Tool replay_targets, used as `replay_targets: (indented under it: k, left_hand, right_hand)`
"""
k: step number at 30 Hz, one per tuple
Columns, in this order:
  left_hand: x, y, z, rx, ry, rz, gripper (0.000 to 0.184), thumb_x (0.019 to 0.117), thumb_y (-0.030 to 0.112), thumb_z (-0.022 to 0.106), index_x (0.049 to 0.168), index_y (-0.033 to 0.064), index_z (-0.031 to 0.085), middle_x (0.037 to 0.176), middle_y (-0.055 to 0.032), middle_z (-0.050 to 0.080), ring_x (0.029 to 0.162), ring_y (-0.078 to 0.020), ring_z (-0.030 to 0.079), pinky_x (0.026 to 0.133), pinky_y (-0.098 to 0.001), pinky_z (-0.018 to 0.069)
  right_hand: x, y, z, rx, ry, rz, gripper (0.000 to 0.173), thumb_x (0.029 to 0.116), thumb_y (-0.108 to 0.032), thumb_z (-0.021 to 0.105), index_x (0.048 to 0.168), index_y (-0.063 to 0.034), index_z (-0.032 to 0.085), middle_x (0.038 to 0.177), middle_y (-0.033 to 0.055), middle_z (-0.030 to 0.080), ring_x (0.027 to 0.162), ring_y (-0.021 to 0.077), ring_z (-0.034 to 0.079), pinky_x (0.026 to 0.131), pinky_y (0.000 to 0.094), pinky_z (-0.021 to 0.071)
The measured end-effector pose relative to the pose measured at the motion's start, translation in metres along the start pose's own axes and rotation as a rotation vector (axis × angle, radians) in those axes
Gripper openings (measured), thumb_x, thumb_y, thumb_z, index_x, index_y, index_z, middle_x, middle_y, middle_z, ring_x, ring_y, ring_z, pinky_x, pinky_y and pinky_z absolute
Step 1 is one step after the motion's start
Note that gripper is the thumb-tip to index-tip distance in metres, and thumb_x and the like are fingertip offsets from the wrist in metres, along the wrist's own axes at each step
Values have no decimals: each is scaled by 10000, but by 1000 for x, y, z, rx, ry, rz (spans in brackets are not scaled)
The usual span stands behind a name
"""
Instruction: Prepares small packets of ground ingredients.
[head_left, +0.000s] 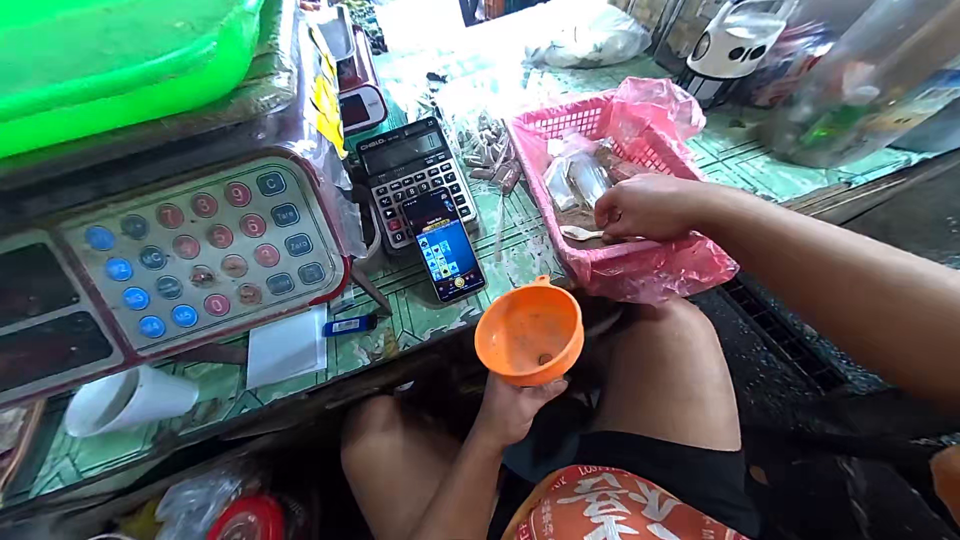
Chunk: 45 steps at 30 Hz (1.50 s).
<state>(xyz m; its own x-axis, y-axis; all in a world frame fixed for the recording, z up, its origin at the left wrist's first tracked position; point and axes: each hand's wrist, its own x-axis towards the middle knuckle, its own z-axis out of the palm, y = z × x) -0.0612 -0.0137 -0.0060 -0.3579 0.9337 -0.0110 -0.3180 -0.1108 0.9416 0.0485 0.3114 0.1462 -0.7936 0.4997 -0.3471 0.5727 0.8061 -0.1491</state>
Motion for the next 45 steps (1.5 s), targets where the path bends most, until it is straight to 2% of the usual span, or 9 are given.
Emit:
replay_targets:
  k: [8, 12, 17, 21, 25, 33, 37, 43, 45]
  left_hand:
    - [-21, -24, -17, 461, 99, 155, 592, 732, 169, 889, 1178, -119, 629, 1057, -79, 740, 1024, 38, 670, 965, -148, 519]
    - [-21, -17, -23, 765, 87, -11, 575, 720, 182, 869, 1182, -88, 660, 1076, -141, 728, 1056, -89, 671, 986, -262, 507]
    - [3, 65, 27, 1066, -38, -466, 576, 867, 162, 790, 1347, -81, 584, 1350, -206, 629, 1347, -202, 521, 1166, -287, 330]
    - [4, 68, 32, 930, 2, -432, 634, 814, 89, 848, 1351, -81, 556, 1305, -173, 644, 1272, -122, 548, 1112, -237, 369]
    - [-1, -33, -28, 739, 40, 95, 695, 707, 330, 887, 1263, -11, 647, 1203, -57, 706, 1199, -29, 604, 1079, -217, 454]
    - [3, 59, 29, 848, 73, -335, 556, 793, 78, 850, 1273, -75, 615, 1171, -135, 701, 1135, -49, 616, 1030, -184, 434]
    - [2, 79, 44, 850, 92, -369, 533, 830, 28, 822, 1295, -94, 592, 1202, -169, 687, 1154, -54, 600, 1031, -165, 409]
    - [-4, -16, -18, 632, 147, 117, 787, 611, 223, 929, 1254, -73, 586, 1103, -55, 731, 1058, 11, 669, 980, -157, 521]
    - [-6, 6, -10, 686, 133, 12, 725, 652, 180, 917, 1247, -82, 596, 1107, -77, 725, 1068, 4, 658, 984, -154, 503]
  right_hand:
    - [3, 5, -12, -28, -2, 1, 100, 968, -188, 696, 916, -107, 725, 815, 98, 686, 836, 316, 673, 769, 602, 518]
    - [-23, 3, -40, -170, 113, 167, 131, 980, -233, 653, 1039, -171, 752, 977, 121, 730, 1005, 380, 683, 831, 671, 514]
    - [-50, 4, -54, -320, 92, 364, 58, 862, -90, 704, 914, -77, 724, 973, 152, 701, 978, 392, 677, 740, 641, 530]
    - [-52, 0, -44, -300, -27, 289, 66, 894, -98, 700, 935, -49, 719, 991, 159, 702, 1002, 390, 675, 784, 634, 533]
    - [-42, 16, -46, -273, 71, 278, 58, 895, -100, 687, 935, -88, 728, 976, 133, 708, 993, 370, 679, 786, 625, 539]
    - [3, 23, -35, -176, 171, 142, 182, 959, -124, 643, 1109, -93, 740, 1138, 137, 712, 1157, 354, 647, 957, 609, 508]
    - [30, 31, -27, -141, 346, 134, 201, 987, -123, 591, 1117, -112, 744, 1123, 140, 700, 1094, 357, 667, 896, 612, 539]
    - [14, 25, -50, -172, 336, 206, 169, 905, -105, 673, 1054, -111, 751, 1108, 143, 708, 1051, 391, 673, 820, 659, 534]
    - [-5, 19, -59, -230, 254, 238, 111, 887, -110, 696, 982, -112, 753, 1023, 142, 715, 1026, 387, 676, 805, 654, 534]
